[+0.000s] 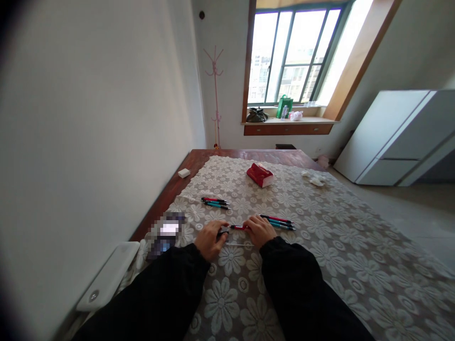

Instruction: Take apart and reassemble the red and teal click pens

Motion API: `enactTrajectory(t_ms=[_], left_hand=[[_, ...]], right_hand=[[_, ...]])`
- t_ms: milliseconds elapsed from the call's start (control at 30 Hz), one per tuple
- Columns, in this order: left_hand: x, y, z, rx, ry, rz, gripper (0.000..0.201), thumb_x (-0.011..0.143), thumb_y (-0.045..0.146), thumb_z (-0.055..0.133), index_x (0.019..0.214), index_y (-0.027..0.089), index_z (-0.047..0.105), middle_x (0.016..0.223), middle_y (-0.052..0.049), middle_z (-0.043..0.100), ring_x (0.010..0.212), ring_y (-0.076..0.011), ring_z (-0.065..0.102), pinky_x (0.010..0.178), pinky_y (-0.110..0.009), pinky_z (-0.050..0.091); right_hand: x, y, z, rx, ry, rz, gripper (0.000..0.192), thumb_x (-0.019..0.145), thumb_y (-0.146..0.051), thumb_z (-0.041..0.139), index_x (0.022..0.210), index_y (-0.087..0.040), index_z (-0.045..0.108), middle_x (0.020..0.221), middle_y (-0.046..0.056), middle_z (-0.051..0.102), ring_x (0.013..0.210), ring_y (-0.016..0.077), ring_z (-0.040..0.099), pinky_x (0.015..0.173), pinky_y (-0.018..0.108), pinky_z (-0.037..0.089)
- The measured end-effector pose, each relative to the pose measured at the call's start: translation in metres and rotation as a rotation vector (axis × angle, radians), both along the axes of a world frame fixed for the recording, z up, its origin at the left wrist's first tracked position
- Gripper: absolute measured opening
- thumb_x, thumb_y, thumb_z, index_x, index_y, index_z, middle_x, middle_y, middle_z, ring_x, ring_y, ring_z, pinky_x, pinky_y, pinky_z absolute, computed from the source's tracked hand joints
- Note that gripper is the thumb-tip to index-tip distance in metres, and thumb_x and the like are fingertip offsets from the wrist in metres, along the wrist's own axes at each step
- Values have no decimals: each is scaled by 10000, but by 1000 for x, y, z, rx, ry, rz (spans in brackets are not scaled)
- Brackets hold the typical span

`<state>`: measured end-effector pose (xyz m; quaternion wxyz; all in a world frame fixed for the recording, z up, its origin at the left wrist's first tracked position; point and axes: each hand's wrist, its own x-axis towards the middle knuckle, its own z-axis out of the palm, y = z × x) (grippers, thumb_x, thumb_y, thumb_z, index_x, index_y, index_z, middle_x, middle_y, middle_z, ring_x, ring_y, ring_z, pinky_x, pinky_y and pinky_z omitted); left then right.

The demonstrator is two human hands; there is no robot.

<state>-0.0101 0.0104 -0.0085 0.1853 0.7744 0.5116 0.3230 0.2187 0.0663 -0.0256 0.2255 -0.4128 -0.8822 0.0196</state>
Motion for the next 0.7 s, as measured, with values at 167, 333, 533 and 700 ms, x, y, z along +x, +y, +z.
enactTrajectory(t_ms=[167, 333, 533, 700], left_hand=[[-1, 0, 3, 41, -32, -24, 364, 843, 202, 620, 1201, 228, 563, 1155, -59, 640, 1063, -237, 561, 929, -384, 455], [1, -2, 7, 71, -98, -54, 166, 896, 286, 593, 1041, 231, 650, 992, -41, 689, 982, -210, 588, 877, -339, 478], [1, -4, 7, 24, -186, 28, 120, 877, 240, 594, 966, 221, 673, 919, -44, 677, 912, -188, 605, 826, -311, 495], [-1, -2, 4, -25, -270, 133, 117, 852, 202, 598, 947, 218, 664, 910, -35, 672, 862, -179, 605, 760, -305, 492]], right_hand=[[-8, -9, 10, 73, 185, 131, 161, 945, -231, 501, 916, -195, 655, 851, 68, 661, 818, 193, 590, 755, 322, 458], [-19, -20, 17, 94, 297, 247, 150, 945, -244, 519, 942, -202, 663, 827, 63, 658, 768, 184, 578, 727, 321, 478], [-16, -24, 24, 10, 516, 172, 130, 925, -228, 537, 954, -217, 663, 856, 66, 665, 802, 193, 624, 728, 321, 512], [-5, -16, 19, -102, 713, -93, 150, 900, -335, 551, 880, -212, 636, 803, 55, 682, 730, 199, 653, 676, 318, 532]])
